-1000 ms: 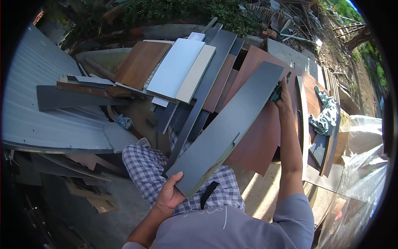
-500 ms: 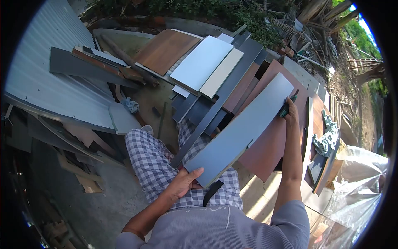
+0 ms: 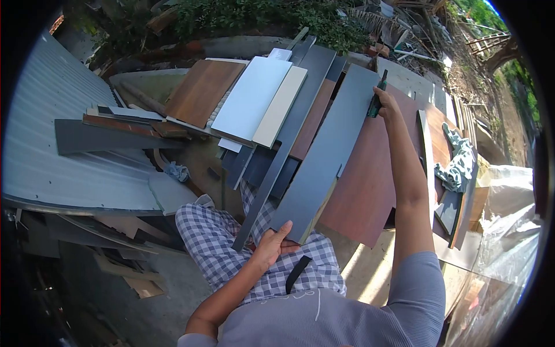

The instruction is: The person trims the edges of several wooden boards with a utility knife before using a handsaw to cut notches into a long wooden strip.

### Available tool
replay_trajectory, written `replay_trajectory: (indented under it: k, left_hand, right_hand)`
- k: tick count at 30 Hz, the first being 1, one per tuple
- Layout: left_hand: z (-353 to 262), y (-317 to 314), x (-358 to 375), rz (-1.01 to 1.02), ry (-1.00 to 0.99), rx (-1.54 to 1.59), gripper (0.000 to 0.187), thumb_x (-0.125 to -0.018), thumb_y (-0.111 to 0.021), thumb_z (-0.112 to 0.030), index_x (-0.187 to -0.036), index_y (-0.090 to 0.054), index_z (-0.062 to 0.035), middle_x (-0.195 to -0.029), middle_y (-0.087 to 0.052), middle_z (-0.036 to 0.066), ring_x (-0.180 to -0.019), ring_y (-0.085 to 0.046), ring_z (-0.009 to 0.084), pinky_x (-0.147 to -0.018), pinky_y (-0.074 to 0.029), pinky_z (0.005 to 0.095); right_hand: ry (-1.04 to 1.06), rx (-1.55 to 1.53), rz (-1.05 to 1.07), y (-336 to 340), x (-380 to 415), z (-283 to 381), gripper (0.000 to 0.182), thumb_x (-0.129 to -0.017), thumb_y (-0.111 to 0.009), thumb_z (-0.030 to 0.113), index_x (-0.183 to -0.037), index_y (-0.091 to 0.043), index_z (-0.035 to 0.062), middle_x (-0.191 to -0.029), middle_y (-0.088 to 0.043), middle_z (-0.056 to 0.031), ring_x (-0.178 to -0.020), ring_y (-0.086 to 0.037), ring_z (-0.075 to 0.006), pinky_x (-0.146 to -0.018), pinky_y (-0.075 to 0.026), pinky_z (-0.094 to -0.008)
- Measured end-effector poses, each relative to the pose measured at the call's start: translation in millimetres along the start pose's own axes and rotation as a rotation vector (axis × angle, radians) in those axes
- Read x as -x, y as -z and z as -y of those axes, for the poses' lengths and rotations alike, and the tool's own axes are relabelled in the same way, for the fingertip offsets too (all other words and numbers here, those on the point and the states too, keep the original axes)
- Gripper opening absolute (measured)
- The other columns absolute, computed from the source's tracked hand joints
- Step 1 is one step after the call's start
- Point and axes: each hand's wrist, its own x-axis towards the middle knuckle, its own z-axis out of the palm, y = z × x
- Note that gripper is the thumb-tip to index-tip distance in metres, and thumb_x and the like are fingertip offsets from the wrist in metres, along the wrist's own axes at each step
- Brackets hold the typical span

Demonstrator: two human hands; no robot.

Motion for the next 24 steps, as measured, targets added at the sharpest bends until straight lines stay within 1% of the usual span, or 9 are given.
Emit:
replay_trajectory:
  k: [2,8,11,15,17,18,20,21,24]
  left_hand:
    - [5,-4,-7,-0.010,0.017,0.012,0.069,-0.086,-0.062,-0.052,-0.120,-0.051,0.0069,-0.106,-0.064,0.018,-0.091,-0.068,0.0274,-0.077,-0.058,0.0360]
    - [8,-8,-13,0.008,0.024,-0.045,0.062,-0.091,-0.058,-0.048,-0.118,-0.052,0.0070,-0.103,-0.066,0.018,-0.088,-0.069,0.0259,-0.073,-0.059,0.0334]
    - [7,-8,-16,-0.049,-0.016,-0.052,0.058,-0.092,-0.058,-0.045,-0.114,-0.054,0.0089,-0.103,-0.066,0.018,-0.088,-0.069,0.0272,-0.071,-0.060,0.0329]
    - [-2,-12,-18,-0.024,0.009,-0.025,0.056,-0.093,-0.057,-0.043,-0.114,-0.054,0.0093,-0.104,-0.065,0.018,-0.090,-0.068,0.0287,-0.073,-0.060,0.0343]
    - [-3,-14,-22,0.031,-0.035,0.015,0.053,-0.095,-0.056,-0.040,-0.114,-0.054,0.0092,-0.105,-0.065,0.019,-0.092,-0.068,0.0298,-0.074,-0.060,0.0356]
    - [-3,-13,-27,0.036,-0.030,0.021,0.053,-0.095,-0.056,-0.040,-0.114,-0.054,0.0092,-0.105,-0.065,0.019,-0.092,-0.068,0.0298,-0.074,-0.060,0.0356]
    - [-3,-9,-35,0.133,-0.012,0.025,0.053,-0.095,-0.055,-0.040,-0.116,-0.053,0.0088,-0.105,-0.064,0.020,-0.094,-0.067,0.0303,-0.075,-0.059,0.0377]
    - [-8,-9,-33,0.160,0.022,0.013,0.052,-0.097,-0.052,-0.039,-0.119,-0.050,0.0090,-0.106,-0.064,0.020,-0.096,-0.067,0.0310,-0.077,-0.059,0.0390]
    - [-22,-4,-15,0.272,0.143,-0.133,0.048,-0.099,-0.047,-0.037,-0.117,-0.050,0.0073,-0.106,-0.063,0.021,-0.097,-0.067,0.0306,-0.078,-0.058,0.0396]
  right_hand:
    - [0.059,-0.001,-0.023,-13,5,5,0.029,-0.089,-0.063,0.015,-0.100,-0.058,-0.0117,-0.086,-0.063,-0.0143,-0.073,-0.064,-0.0231,-0.062,-0.053,-0.0387]
    - [0.200,0.301,0.022,0,25,-8,0.028,-0.090,-0.061,0.020,-0.099,-0.059,-0.0058,-0.085,-0.064,-0.0126,-0.076,-0.065,-0.0219,-0.064,-0.053,-0.0329]
    - [0.270,0.080,0.056,11,108,3,0.031,-0.093,-0.059,0.025,-0.103,-0.058,-0.0043,-0.085,-0.064,-0.0115,-0.066,-0.063,-0.0166,-0.060,-0.052,-0.0286]
    - [0.220,0.621,-0.131,78,196,0,0.028,-0.091,-0.058,0.023,-0.108,-0.058,0.0001,-0.092,-0.066,-0.0130,-0.074,-0.066,-0.0176,-0.066,-0.052,-0.0309]
    - [0.232,0.998,-0.319,125,226,-16,0.030,-0.091,-0.059,0.024,-0.113,-0.058,0.0045,-0.093,-0.066,-0.0145,-0.074,-0.067,-0.0244,-0.069,-0.052,-0.0357]
    - [0.426,1.192,-0.437,157,232,-34,0.032,-0.090,-0.061,0.027,-0.115,-0.059,0.0069,-0.090,-0.065,-0.0169,-0.081,-0.066,-0.0321,-0.073,-0.050,-0.0414]
    - [0.205,1.502,-0.619,188,254,-37,0.033,-0.089,-0.062,0.029,-0.116,-0.059,0.0102,-0.108,-0.059,-0.0176,-0.090,-0.064,-0.0349,-0.075,-0.050,-0.0456]
    - [0.402,1.508,-0.661,219,255,-55,0.040,-0.088,-0.064,0.030,-0.122,-0.054,0.0124,-0.117,-0.053,-0.0164,-0.089,-0.063,-0.0380,-0.076,-0.050,-0.0465]
    - [0.311,1.607,-0.664,250,253,-59,0.049,-0.085,-0.067,0.031,-0.124,-0.047,0.0109,-0.112,-0.053,-0.0180,-0.091,-0.062,-0.0410,-0.075,-0.050,-0.0504]
